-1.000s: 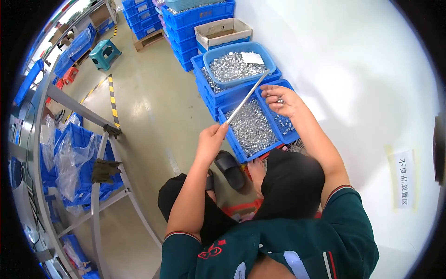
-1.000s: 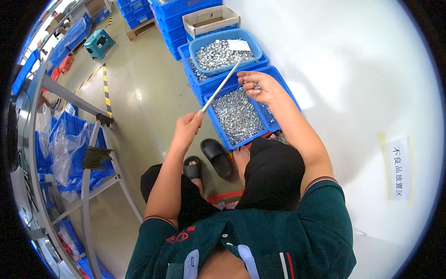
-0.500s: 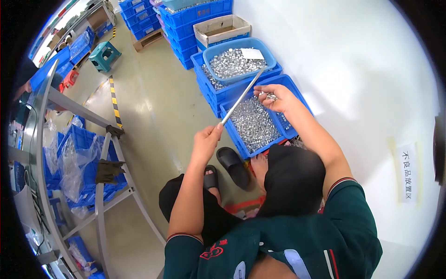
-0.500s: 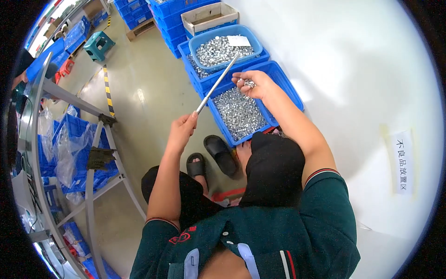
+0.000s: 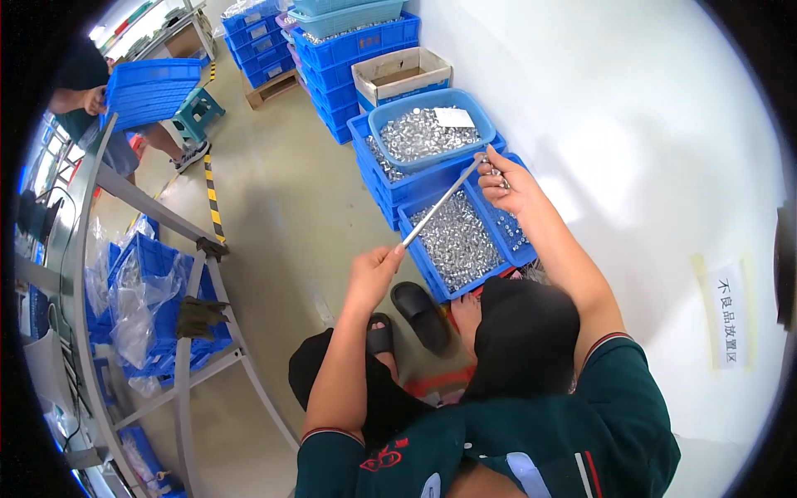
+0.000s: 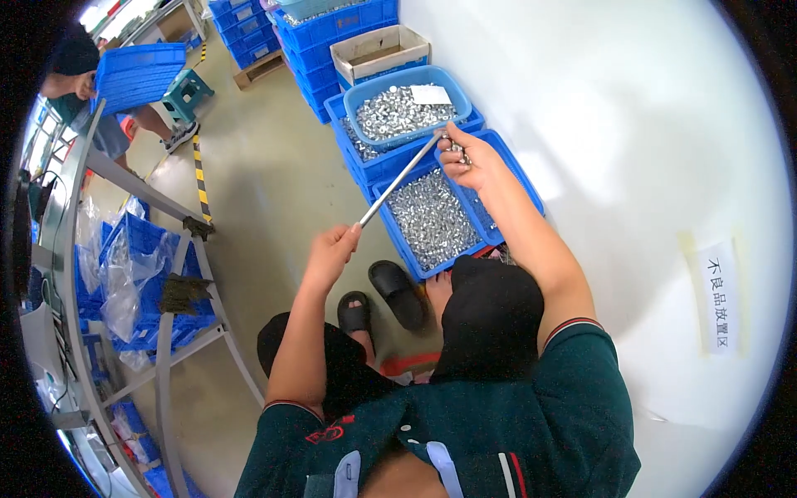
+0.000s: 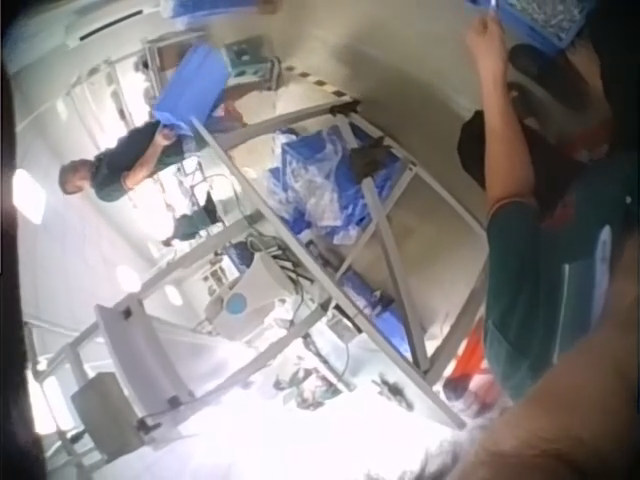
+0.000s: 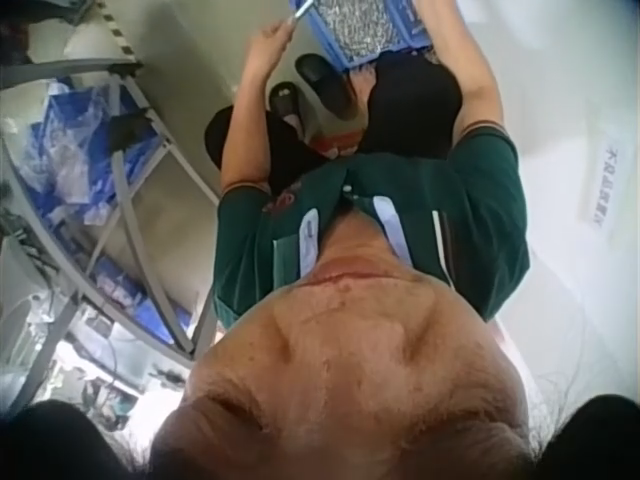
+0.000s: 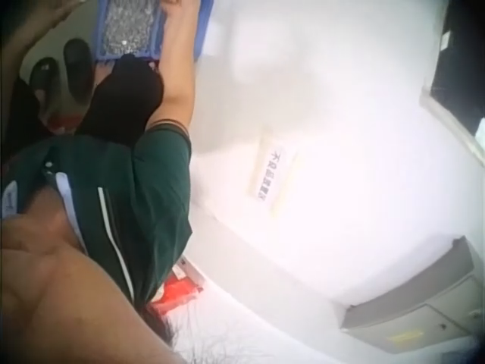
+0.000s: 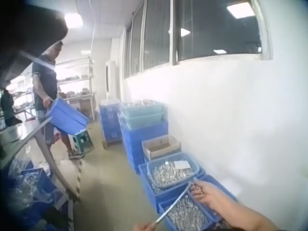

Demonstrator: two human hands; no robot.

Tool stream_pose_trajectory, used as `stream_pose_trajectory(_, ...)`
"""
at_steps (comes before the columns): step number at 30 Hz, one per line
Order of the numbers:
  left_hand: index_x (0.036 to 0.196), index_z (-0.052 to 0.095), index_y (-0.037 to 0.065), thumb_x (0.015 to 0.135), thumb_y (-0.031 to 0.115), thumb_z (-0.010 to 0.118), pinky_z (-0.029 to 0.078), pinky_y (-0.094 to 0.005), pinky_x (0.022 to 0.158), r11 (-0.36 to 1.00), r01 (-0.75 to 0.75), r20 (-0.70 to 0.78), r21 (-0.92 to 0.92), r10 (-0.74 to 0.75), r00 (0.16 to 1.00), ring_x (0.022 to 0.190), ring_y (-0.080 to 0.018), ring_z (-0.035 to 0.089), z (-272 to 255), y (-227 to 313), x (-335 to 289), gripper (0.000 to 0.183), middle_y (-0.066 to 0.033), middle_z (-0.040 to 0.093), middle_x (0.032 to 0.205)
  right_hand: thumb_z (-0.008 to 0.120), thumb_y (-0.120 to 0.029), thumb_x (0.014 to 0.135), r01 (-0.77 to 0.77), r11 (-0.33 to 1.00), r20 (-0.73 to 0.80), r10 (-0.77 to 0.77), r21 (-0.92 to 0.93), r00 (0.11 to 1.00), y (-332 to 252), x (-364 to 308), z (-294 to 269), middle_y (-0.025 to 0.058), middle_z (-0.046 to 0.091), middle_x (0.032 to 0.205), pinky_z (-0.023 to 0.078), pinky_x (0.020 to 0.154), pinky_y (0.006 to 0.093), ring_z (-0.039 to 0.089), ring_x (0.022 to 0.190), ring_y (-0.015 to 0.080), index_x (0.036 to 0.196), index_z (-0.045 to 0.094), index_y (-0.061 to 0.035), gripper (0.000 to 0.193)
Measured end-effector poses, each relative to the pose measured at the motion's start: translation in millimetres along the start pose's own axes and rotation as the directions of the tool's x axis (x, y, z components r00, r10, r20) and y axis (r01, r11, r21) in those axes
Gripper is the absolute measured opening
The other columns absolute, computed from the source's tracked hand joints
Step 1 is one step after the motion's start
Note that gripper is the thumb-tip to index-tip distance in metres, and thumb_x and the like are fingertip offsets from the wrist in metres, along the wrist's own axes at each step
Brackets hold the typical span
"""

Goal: Sorting and inspecting small metal rings using a rod and placing them into blue crates.

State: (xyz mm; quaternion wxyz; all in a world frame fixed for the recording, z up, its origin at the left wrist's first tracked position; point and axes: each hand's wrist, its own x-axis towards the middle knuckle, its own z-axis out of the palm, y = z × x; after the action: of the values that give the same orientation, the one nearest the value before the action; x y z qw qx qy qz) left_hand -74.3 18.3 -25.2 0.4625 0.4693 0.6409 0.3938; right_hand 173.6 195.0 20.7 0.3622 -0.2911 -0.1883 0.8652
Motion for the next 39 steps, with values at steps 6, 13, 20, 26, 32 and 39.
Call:
stream_pose_trajectory(6,0.065,0.052,0.003,0.084,0.039,0.054,0.036,-0.0267,0.05,0.998,-0.046,-0.039,0.051,0.048,0.998,0.054,-0.0094,0.04,-13,-6,-18,0.041,0.0008,0.044,0.056,0.055,-0.031,0.086,0.006,0.997,-0.034,-0.009,-0.079,0.999,15,-7,25,-0.001,0.042,0.062,0.022,0.032,0.0163,0.032,0.043,0.0043,0.096,0.05,-0.0033,0.03)
stream_pose_trajectory(13,0.075,0.057,-0.001,0.084,0.039,0.054,0.04,-0.0325,0.056,0.996,-0.046,-0.035,0.081,0.049,0.998,0.058,-0.014,0.044,-16,5,-43,0.041,-0.0091,0.051,0.06,0.052,-0.023,0.088,0.269,0.678,-0.075,-0.431,-0.684,0.899,30,-52,68,-0.0018,0.041,0.06,0.022,0.034,0.0167,0.034,0.043,0.0035,0.086,0.052,-0.0018,0.022)
stream_pose_trajectory(20,0.065,0.051,0.005,0.085,0.04,0.052,0.032,-0.024,0.049,0.971,0.025,0.033,-0.237,-0.017,0.999,0.054,-0.0074,0.036,7,9,-44,0.04,0.0021,0.042,0.057,0.054,-0.019,0.086,-0.042,0.685,0.003,0.064,-0.727,0.998,64,-58,89,0.0007,0.045,0.061,0.024,0.034,0.017,0.037,0.044,0.0044,0.094,0.056,0.0011,0.021)
stream_pose_trajectory(26,0.062,0.047,0.007,0.087,0.038,0.051,0.029,-0.0236,0.046,0.963,0.018,-0.034,-0.267,-0.029,0.999,0.051,-0.0067,0.034,-2,17,-26,0.04,0.0029,0.04,0.056,0.053,-0.008,0.083,-0.191,0.838,-0.028,0.206,-0.511,0.978,56,-40,62,0.0079,0.052,0.077,0.028,0.036,0.016,0.041,0.052,0.0062,0.092,0.053,0.0031,0.015)
stream_pose_trajectory(32,0.062,0.051,0.002,0.085,0.035,0.053,0.034,-0.0285,0.048,0.984,-0.009,-0.028,-0.179,0.004,1.0,0.051,-0.0101,0.04,-6,6,-23,0.041,-0.0013,0.045,0.054,0.051,-0.005,0.082,-0.143,0.918,-0.099,0.114,-0.369,0.988,41,-28,46,0.0077,0.052,0.079,0.028,0.035,0.0158,0.04,0.051,0.0058,0.102,0.05,0.0028,0.021)
stream_pose_trajectory(39,0.068,0.054,-0.001,0.084,0.04,0.052,0.038,-0.0336,0.052,0.999,-0.046,-0.017,0.001,0.046,0.999,0.052,-0.0169,0.044,-10,2,-26,0.043,-0.0092,0.05,0.056,0.052,-0.02,0.087,0.023,0.993,-0.143,-0.04,-0.118,0.989,24,-27,35,-0.0005,0.044,0.066,0.024,0.032,0.0151,0.034,0.046,0.0037,0.099,0.054,-0.0014,0.022)
